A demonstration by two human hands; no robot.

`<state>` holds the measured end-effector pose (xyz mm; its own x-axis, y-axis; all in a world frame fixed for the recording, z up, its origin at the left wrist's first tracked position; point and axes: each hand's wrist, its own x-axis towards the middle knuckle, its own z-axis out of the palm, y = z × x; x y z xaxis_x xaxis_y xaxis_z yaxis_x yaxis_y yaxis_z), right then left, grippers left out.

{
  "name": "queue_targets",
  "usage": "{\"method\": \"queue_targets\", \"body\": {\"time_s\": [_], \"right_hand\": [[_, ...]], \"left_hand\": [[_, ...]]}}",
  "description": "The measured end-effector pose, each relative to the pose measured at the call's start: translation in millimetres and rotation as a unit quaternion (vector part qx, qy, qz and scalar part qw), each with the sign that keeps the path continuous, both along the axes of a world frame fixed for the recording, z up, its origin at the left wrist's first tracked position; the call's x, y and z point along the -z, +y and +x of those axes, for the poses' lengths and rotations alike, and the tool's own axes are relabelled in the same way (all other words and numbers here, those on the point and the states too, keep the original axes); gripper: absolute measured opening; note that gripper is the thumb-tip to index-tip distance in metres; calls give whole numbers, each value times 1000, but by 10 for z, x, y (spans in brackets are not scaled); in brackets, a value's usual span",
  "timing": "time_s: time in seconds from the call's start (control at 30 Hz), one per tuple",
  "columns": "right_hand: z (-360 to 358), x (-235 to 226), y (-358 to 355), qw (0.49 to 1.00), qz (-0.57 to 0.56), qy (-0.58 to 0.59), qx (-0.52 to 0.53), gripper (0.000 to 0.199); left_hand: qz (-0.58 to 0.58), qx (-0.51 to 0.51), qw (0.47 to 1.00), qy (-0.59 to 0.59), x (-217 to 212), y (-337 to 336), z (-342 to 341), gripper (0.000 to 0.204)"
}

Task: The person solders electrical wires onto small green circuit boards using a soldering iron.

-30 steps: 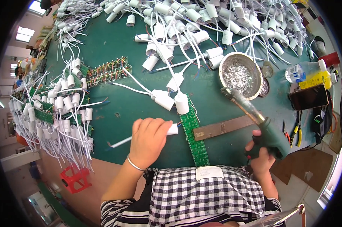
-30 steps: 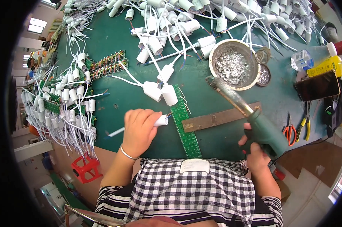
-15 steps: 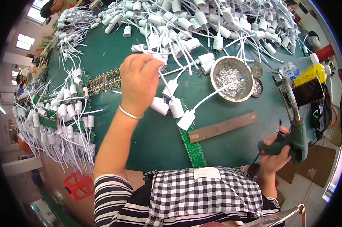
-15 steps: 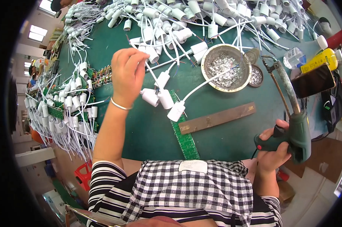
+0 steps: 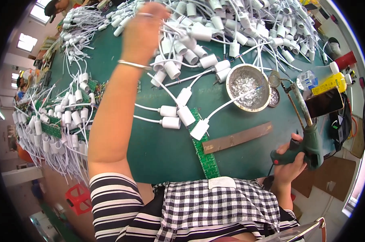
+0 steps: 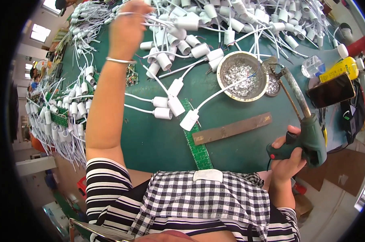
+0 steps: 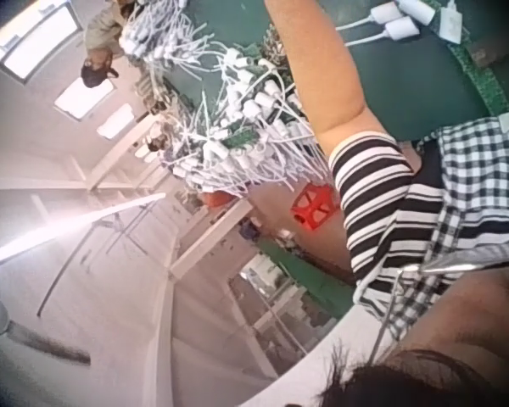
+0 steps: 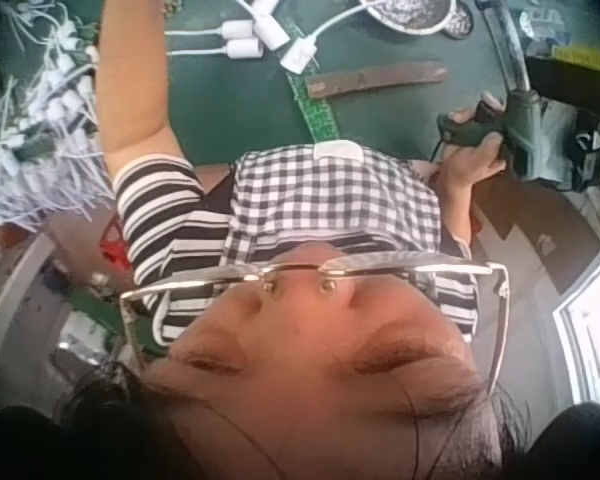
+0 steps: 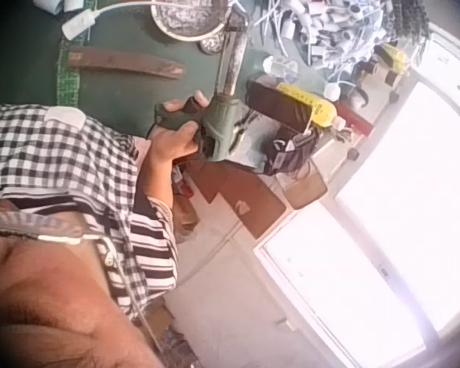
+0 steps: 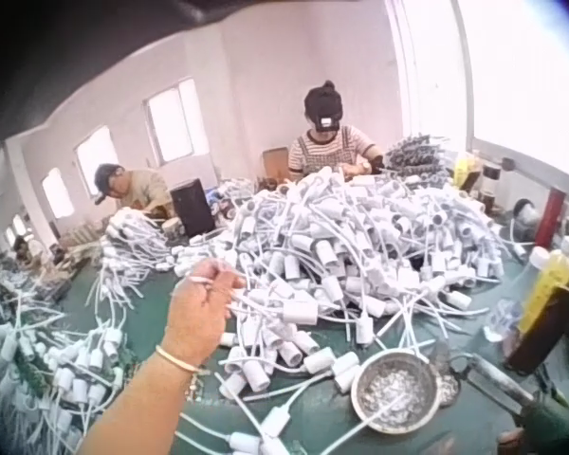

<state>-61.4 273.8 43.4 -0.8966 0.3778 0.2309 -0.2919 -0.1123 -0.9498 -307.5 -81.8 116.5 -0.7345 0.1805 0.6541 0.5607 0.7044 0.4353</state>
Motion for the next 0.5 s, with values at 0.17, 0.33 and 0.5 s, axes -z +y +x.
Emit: {"method": "queue_targets", "body": {"time_s": [0.17,0.33,0.5], "right_hand": [[-86,74,-97,1000,-22,-6,-20,57],[-102,89,-100,998,-23,-18,-58,59],[-89,99,-99,999,-23,-16,-44,59]], "left_hand": [[535,36,825,-176,512,-866,596,17],[649,-90,722,-221,901,-1282,1185,36],[469,-328,820,-28,628,-1067,1404,72]]}}
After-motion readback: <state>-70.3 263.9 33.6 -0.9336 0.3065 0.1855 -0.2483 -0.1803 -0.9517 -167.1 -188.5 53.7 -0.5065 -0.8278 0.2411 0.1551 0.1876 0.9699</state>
